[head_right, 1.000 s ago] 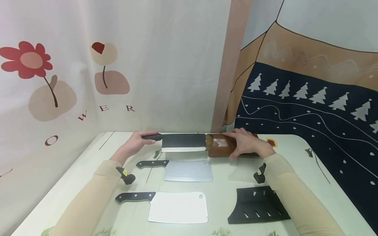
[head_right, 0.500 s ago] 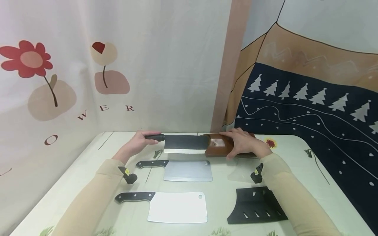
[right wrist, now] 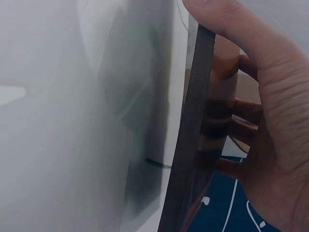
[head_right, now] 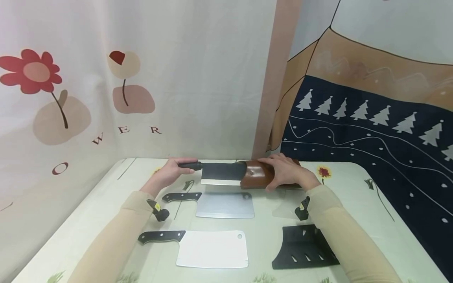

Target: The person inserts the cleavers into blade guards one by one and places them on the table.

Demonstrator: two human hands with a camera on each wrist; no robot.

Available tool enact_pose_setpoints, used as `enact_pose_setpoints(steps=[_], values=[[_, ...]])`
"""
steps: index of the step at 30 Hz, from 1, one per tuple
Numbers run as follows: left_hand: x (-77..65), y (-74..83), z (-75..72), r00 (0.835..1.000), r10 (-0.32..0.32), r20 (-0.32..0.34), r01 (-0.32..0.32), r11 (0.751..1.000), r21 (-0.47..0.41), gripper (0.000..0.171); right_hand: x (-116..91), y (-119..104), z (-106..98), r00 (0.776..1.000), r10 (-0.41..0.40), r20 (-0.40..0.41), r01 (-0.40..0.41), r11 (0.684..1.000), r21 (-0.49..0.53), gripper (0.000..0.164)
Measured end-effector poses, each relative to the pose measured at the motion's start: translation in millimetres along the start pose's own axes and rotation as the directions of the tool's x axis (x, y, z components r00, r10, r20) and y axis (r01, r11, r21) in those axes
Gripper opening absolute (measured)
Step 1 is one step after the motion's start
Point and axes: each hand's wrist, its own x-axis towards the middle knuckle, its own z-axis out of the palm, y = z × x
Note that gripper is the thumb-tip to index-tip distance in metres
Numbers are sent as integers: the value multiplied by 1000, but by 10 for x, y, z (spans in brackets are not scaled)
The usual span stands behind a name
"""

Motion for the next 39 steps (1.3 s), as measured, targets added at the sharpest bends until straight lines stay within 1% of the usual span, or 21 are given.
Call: enact_pose_setpoints(steps=[6, 9, 15, 20, 22, 27, 32, 39], values=[[30, 2, 54, 1000, 2, 2, -2, 1000, -7, 50, 18, -36, -7, 1000, -5, 3, 5, 1000, 7, 100], [38, 4, 81, 1000, -8, 1, 8, 1000, -18, 50, 29, -33, -6, 1000, -6, 4, 6, 1000, 3, 100], [72, 22, 157, 1000, 7, 13, -7, 999, -39, 50, 56, -49, -7, 1000, -19, 6, 19, 1000, -2, 99], [93, 39, 198, 1000, 15, -1, -15, 997, -75, 49, 66, -75, -18, 999, -32, -3, 32, 999, 2, 98], [101, 41, 210, 1000, 14, -5, -15, 996, -84, 49, 53, -84, -28, 1000, -25, -10, 25, 1000, 13, 98], [129, 29, 227, 1000, 19, -4, -19, 997, -79, 49, 40, -97, -38, 999, -14, -29, 15, 999, 39, 98], [137, 56, 259, 1000, 19, -8, -20, 997, -77, 48, 95, -129, -3, 998, -50, -28, 51, 998, 24, 97], [163, 77, 333, 1000, 22, -21, -23, 997, -70, 48, 189, -205, 51, 997, -75, -23, 75, 997, 24, 99]])
